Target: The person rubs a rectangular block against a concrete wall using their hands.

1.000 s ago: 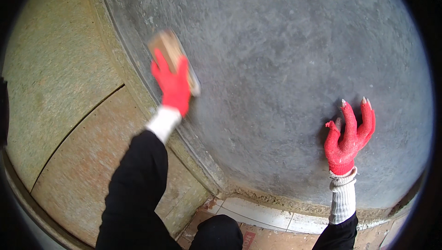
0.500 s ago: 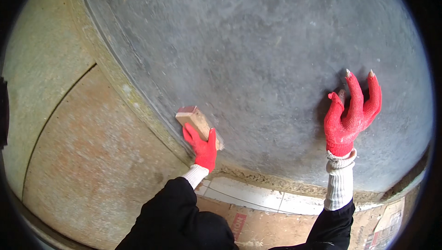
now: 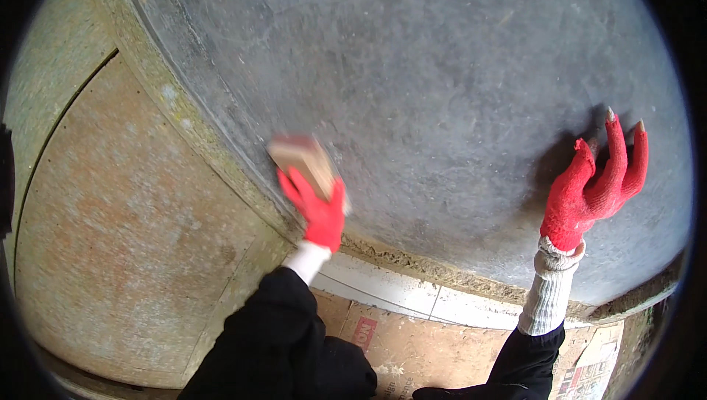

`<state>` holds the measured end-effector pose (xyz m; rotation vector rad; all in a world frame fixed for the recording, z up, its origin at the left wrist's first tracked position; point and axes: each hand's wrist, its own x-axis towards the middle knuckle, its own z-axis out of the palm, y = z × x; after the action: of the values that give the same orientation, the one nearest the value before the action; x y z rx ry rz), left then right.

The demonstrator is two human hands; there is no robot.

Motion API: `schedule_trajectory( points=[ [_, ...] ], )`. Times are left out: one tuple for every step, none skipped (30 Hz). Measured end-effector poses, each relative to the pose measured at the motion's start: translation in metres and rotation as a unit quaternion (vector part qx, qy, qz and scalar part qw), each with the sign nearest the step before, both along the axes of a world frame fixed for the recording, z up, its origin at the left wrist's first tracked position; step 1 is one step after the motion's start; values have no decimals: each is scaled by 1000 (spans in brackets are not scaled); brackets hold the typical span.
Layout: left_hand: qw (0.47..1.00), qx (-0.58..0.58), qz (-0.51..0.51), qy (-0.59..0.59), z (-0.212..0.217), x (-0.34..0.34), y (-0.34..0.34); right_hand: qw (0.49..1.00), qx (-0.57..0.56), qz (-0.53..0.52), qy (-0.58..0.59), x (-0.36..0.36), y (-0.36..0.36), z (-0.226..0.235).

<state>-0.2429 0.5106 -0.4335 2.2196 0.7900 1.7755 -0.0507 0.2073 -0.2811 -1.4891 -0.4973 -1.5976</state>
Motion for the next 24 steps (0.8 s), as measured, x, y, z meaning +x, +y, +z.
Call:
schedule_trajectory(
  points=[
    [996, -80, -9, 36, -41, -8, -11, 1000, -4, 2, 0, -1, 2, -1],
    [996, -85, -13, 33, -55, -8, -13, 1000, -13, -12, -9, 0, 1, 0],
    [996, -79, -21, 25, -66, -8, -13, 999, -22, -25, -17, 0, 0, 1],
    [997, -72, -25, 17, -71, -8, -13, 999, -25, -24, -20, 2, 2, 1],
    [994, -97, -45, -18, -41, 0, -20, 999, -28, -25, -24, 6, 0, -2],
    [995, -86, -42, -35, -5, 4, -19, 999, -31, -24, -27, 5, -3, -3],
    [995, -79, -38, -49, 27, 9, -12, 999, -41, -22, -22, 7, -1, -7],
    [998, -45, -22, -39, 72, 9, -9, 999, -32, -19, -26, 6, -3, -5],
    [1000, -10, -5, -28, 102, 8, -5, 999, -21, -14, -30, 7, -2, -6],
    [999, -15, -6, -29, 107, 12, -3, 999, -26, -14, -31, 8, -4, -6],
    [999, -15, -1, -41, 109, 16, -2, 999, -26, -23, -28, 9, -6, -6],
    [999, -15, 3, -53, 107, 20, -2, 999, -26, -33, -26, 11, -9, -7],
    [999, -13, 6, -51, 89, 19, 0, 998, -31, -38, -30, 12, -7, -9],
    [999, -7, 0, -45, 51, 17, -2, 998, -31, -38, -32, 10, -7, -7],
    [999, -3, -6, -38, 6, 15, -4, 998, -35, -42, -28, 8, -4, -7],
    [999, -47, -4, -28, -41, 14, -10, 998, -38, -47, -28, 6, -1, -7],
    [995, -95, -15, -17, -83, 5, -15, 998, -33, -42, -30, 3, 1, -3],
    [991, -136, 4, 16, -123, -3, -15, 999, -31, -35, -27, 0, 3, -1],
    [986, -163, -20, -23, -128, -2, -28, 998, -35, -35, -25, 3, 1, -1],
    [985, -168, -19, -25, -128, -1, -29, 998, -39, -34, -27, 5, 1, -3],
    [983, -180, -16, -39, -127, -2, -27, 999, -24, -2, -37, 6, 3, -7],
    [979, -198, -21, -52, -110, 3, -31, 999, -13, 21, -47, 9, 0, -10],
    [973, -216, -35, -73, -72, 12, -32, 999, -22, 17, -46, 14, -4, -14],
    [982, -166, -41, -79, -37, 20, -27, 998, 3, 36, -42, 21, -8, -19]
  ],
)
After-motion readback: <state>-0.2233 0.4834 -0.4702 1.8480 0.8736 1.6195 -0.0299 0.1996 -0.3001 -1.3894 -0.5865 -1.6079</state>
